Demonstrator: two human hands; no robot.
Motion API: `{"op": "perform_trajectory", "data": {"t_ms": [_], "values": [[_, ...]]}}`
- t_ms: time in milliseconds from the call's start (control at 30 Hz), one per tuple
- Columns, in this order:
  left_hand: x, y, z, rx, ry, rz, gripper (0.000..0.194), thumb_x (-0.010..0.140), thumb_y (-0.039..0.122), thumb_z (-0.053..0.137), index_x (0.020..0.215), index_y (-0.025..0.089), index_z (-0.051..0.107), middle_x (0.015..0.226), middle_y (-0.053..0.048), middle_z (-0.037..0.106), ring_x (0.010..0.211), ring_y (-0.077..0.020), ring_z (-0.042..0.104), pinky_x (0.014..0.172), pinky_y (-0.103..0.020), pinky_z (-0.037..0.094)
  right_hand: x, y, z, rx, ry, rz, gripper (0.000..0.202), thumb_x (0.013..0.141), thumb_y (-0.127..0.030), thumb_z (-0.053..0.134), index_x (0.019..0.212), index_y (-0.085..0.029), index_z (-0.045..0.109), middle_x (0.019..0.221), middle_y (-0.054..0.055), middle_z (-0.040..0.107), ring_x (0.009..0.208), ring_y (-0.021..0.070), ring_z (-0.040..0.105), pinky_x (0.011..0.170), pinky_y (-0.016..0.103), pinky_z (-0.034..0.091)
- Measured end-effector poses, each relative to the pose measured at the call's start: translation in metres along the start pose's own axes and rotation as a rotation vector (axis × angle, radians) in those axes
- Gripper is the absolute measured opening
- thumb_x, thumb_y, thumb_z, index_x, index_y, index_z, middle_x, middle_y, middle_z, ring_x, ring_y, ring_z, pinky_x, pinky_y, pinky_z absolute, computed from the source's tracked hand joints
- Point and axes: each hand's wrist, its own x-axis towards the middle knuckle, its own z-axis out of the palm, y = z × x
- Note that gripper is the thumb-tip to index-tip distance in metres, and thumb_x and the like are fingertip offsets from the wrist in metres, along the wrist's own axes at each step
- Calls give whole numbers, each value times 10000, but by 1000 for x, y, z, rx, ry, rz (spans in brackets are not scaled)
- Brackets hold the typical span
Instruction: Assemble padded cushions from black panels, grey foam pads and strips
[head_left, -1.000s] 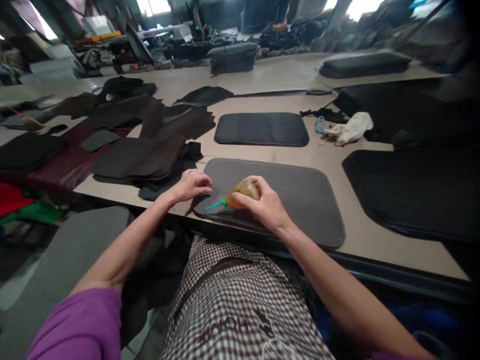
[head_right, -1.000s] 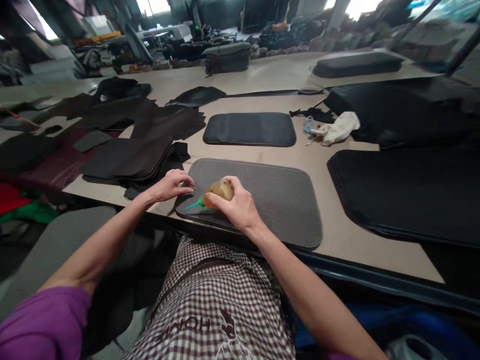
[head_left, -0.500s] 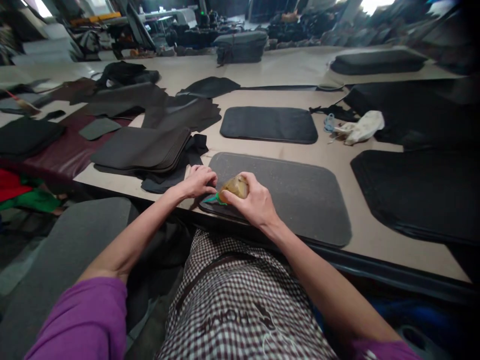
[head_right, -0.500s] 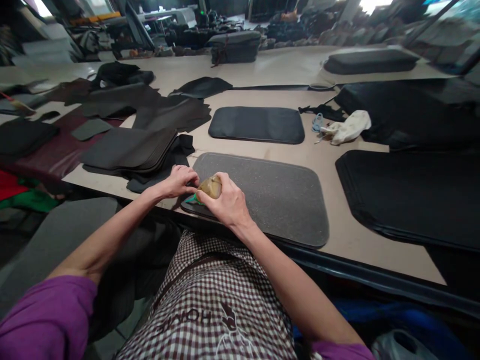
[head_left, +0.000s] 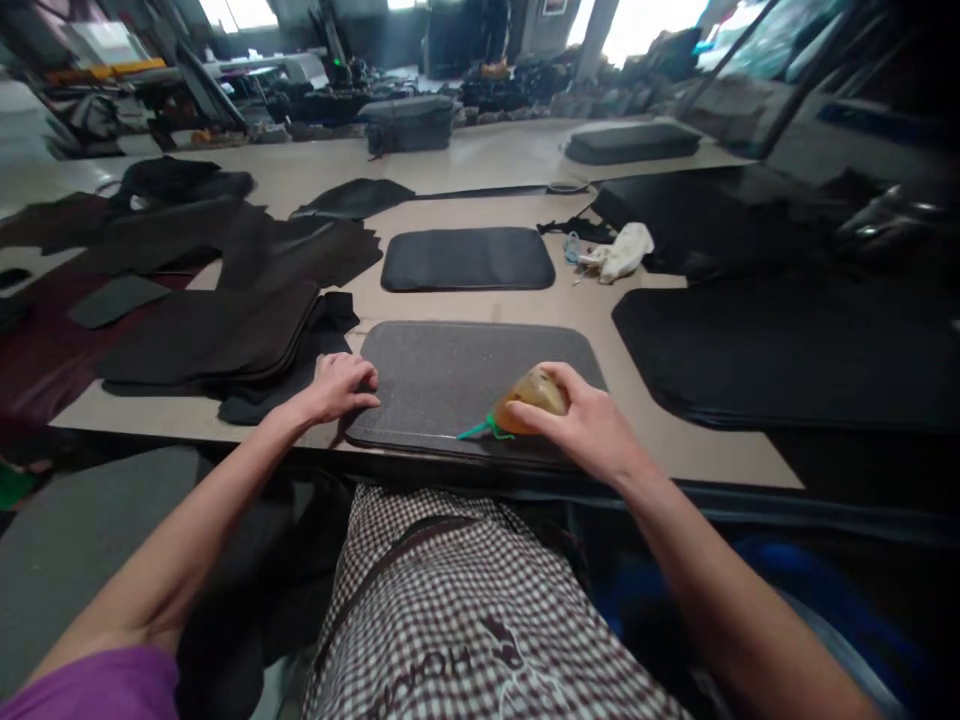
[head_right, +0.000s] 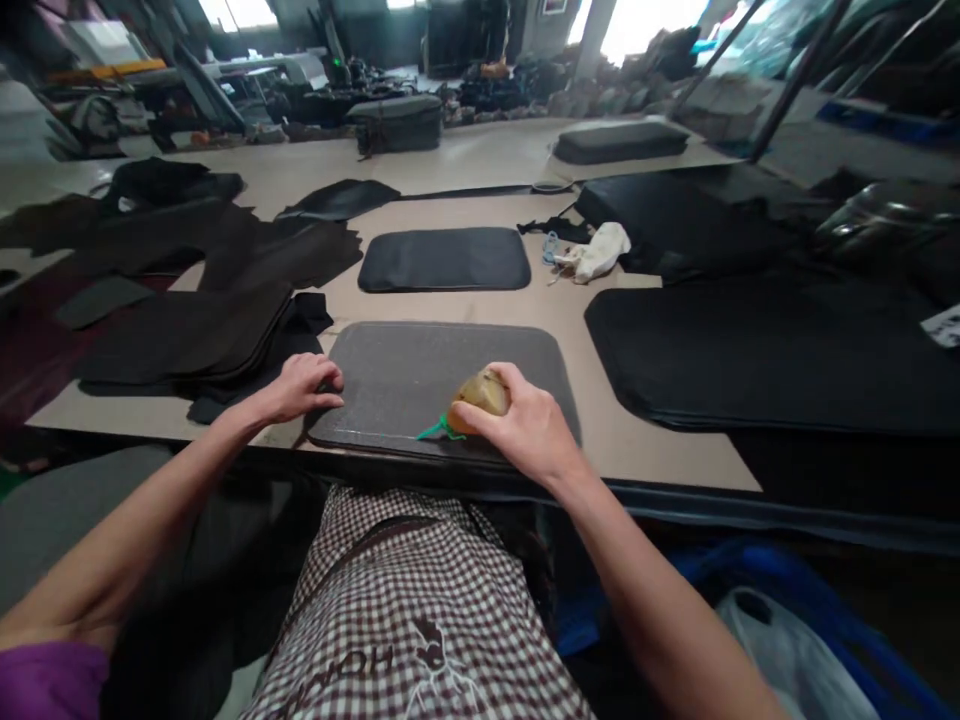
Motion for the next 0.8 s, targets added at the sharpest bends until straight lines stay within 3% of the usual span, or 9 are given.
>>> {"op": "perform_trajectory", "data": {"t_ms": [133,333,633,733,800], "values": [[1,-5,2,28,19,-15,339,875,552,724,992,237,684,1043,-64,683,1045,-266,567,971,-389,355,-16,33,-39,45,37,92,565,777,-662,773,1153,-249,681,895,33,710,733,247,652,586,312,481],[5,-10,2,69,-21,-51,469,852,684,636,995,240,689,1059,-86,707,1017,-296,608,905,-396,422,-41,81,-90,142,132,298,648,733,-675,826,1193,-245,672,820,16,689,486,165,532,396,271,395],[6,-23,0,12,-24,-17,464,836,689,617,982,259,712,1062,-90,742,1011,-322,654,901,-436,500,-79,141,-143,269,321,419,581,724,-594,879,1124,-224,677,723,-6,623,453,142,473,364,267,396],[8,-12,-6,12,2,-8,433,904,652,548,990,260,708,1044,-71,737,1002,-315,654,918,-466,527,-83,146,-150,299,407,437,603,711,-574,900,1146,-221,675,711,-7,609,444,138,458,346,258,370],[13,9,-8,4,78,6,436,957,636,479,1012,259,691,1053,-68,732,1017,-313,662,941,-490,540,-78,147,-147,351,458,422,611,713,-584,898,1155,-224,676,721,-5,609,445,138,460,341,255,373]]}}
